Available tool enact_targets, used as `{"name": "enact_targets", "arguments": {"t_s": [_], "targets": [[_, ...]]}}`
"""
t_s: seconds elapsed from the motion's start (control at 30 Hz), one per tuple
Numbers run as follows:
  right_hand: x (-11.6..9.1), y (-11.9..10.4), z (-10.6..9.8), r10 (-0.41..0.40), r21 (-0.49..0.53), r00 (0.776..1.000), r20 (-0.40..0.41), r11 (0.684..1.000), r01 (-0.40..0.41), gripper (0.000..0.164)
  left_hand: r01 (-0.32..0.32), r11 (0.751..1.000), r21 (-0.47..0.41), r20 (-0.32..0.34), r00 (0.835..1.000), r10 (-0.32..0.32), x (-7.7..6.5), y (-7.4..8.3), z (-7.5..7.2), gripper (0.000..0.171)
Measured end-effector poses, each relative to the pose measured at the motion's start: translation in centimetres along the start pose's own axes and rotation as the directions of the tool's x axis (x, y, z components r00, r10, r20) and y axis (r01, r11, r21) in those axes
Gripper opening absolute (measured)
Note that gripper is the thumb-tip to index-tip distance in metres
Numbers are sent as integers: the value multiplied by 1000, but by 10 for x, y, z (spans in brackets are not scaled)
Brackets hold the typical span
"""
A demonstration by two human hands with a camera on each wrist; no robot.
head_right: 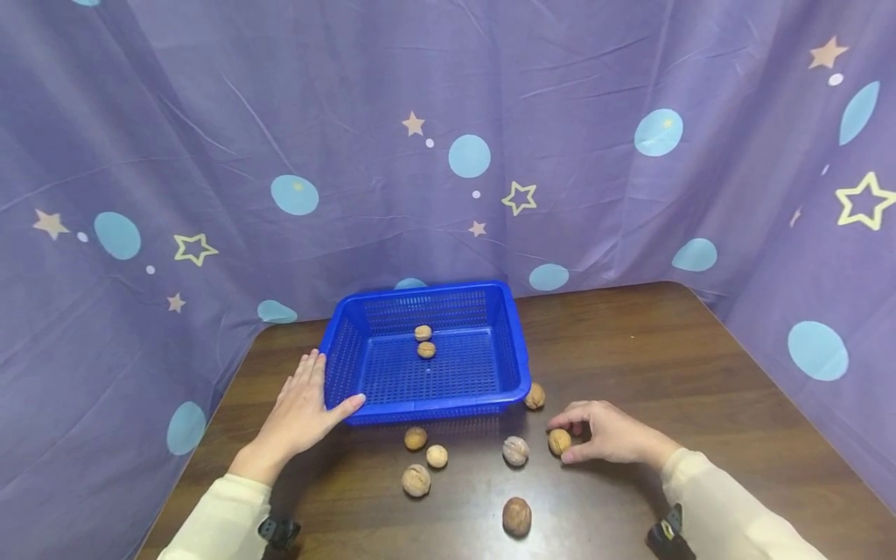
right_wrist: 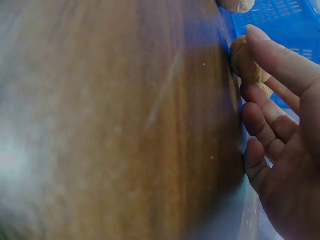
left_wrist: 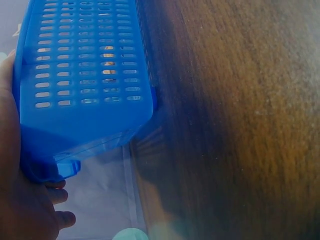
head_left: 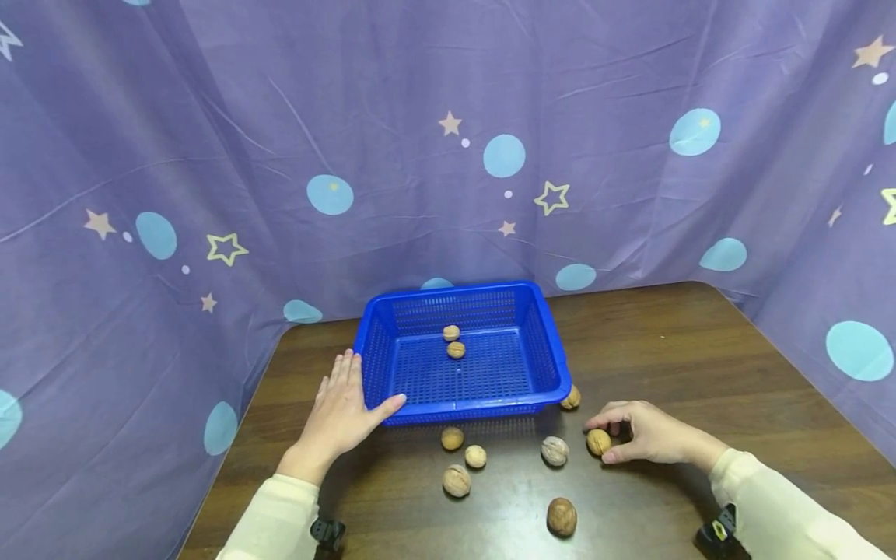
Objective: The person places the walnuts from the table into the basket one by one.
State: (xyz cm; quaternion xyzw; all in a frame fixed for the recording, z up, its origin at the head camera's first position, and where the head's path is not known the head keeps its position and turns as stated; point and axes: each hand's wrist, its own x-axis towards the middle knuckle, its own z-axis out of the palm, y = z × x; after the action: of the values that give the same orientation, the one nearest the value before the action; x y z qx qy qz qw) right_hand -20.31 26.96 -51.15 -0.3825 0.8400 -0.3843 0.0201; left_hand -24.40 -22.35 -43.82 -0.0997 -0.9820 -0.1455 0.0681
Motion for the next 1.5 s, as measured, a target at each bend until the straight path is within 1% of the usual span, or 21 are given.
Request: {"name": "enact_targets", "arguments": {"t_s": [0.1, 0.3, 0.4, 0.53, 0.7, 0.83, 1.0, 1.2, 1.3, 1.43, 1.5], "targets": [[1, -2, 1, -5, -9, 1000, 2, 1000, 5, 41, 2, 1000, -3, 0, 1000, -2, 0, 0, 0, 118], [0, -3, 1, -16, -36, 1000, -16, 999, 15, 39, 2, 1000, 2, 0, 1000, -2, 0, 0, -1, 122], [-1, -4, -1, -19, -33, 999, -29, 999, 18, 38, 3, 1000, 8, 2, 1000, -3, 0, 0, -1, 123], [0, -8, -9, -12, -13, 998, -54, 1000, 11, 39, 3, 1000, 4, 3, 1000, -3, 0, 0, -1, 123], [6, -15, -20, -16, -22, 996, -93, 1000, 14, 39, 5, 1000, -1, -4, 1000, -5, 0, 0, -1, 122], [12, -20, -29, -10, -18, 995, -102, 1000, 8, 39, 11, 1000, -1, 0, 1000, -11, -1, -1, -1, 123], [18, -28, -43, 9, 2, 993, -115, 1000, -8, 39, 2, 1000, -9, -1, 1000, -2, -1, -1, 1, 121], [34, -35, -63, 13, -14, 989, -146, 1000, -15, 40, 4, 1000, -3, -5, 1000, -4, -3, -2, 1, 124], [45, -39, -70, 6, -30, 989, -150, 1000, -11, 39, 4, 1000, -4, -8, 1000, -4, -3, -2, 1, 122], [62, -43, -79, 5, 2, 989, -146, 1000, -5, 40, 5, 1000, -4, -4, 1000, -5, -2, -1, 1, 121], [72, -46, -82, 19, 30, 990, -139, 999, -15, 40, 3, 1000, -4, -4, 1000, -3, -2, -1, 1, 122]]}}
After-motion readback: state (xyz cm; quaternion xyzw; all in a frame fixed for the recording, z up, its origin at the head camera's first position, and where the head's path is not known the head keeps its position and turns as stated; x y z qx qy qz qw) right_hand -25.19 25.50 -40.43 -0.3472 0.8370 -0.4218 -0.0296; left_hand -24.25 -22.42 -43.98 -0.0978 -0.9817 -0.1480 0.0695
